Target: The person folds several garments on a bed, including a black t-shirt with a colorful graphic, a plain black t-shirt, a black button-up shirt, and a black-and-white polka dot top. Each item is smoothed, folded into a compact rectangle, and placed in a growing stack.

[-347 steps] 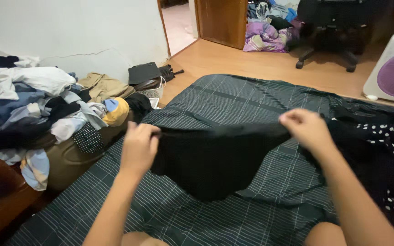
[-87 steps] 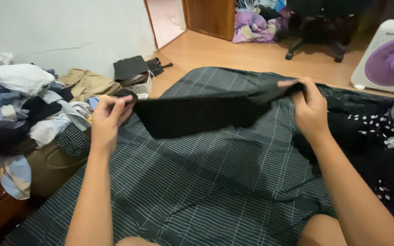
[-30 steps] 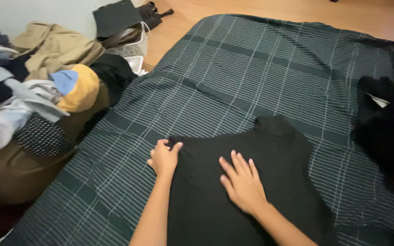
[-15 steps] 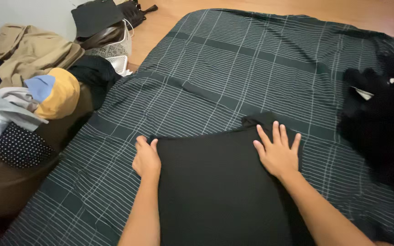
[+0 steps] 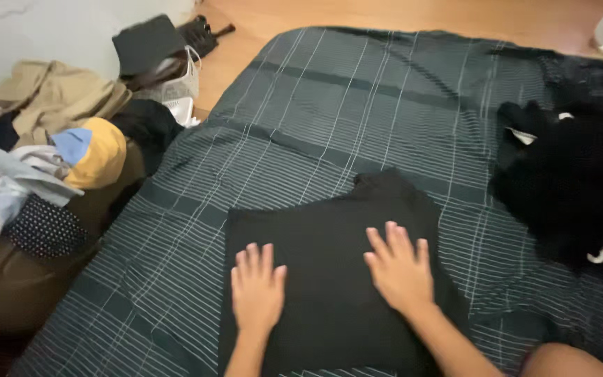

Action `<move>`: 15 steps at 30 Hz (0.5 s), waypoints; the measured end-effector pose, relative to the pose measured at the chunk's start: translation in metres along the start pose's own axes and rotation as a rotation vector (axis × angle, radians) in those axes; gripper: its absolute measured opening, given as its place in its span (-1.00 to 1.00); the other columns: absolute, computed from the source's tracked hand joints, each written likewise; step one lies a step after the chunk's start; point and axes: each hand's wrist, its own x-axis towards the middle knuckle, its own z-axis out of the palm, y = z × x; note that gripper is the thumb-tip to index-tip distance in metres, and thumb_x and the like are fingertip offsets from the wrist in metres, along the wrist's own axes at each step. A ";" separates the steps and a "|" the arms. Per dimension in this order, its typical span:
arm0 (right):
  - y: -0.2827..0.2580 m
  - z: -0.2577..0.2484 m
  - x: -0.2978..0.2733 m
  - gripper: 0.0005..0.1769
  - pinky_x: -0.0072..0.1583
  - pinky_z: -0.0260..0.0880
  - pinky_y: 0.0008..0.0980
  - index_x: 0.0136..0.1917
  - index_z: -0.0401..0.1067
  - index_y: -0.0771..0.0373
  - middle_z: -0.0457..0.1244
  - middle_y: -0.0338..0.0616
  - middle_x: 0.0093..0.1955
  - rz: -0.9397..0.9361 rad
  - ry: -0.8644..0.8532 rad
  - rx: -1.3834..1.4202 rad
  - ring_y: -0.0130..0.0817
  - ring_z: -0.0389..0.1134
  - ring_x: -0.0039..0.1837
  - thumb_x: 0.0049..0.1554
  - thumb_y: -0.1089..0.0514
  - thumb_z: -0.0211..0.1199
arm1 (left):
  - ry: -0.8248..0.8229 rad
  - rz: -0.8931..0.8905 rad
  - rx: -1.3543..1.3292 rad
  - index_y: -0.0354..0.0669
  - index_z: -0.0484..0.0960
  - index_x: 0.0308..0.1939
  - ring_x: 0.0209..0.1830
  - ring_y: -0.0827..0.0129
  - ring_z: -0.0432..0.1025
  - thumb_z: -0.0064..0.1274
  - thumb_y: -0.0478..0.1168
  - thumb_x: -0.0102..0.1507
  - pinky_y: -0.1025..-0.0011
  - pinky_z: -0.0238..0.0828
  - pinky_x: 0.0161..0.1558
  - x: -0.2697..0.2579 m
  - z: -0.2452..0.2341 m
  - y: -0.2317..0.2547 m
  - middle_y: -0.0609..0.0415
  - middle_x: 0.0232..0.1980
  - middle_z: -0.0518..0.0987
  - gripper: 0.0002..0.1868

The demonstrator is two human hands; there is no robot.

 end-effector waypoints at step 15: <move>0.128 -0.033 -0.103 -0.41 0.01 0.41 -0.26 0.16 0.50 0.30 0.37 -0.02 -0.11 0.845 -0.454 0.656 -0.26 0.39 -0.06 0.10 -0.22 0.37 | -0.095 -0.522 -0.235 -0.09 0.62 0.05 0.18 0.05 0.43 0.20 0.11 0.18 0.11 0.40 0.15 -0.082 -0.032 -0.065 -0.05 0.11 0.56 -0.52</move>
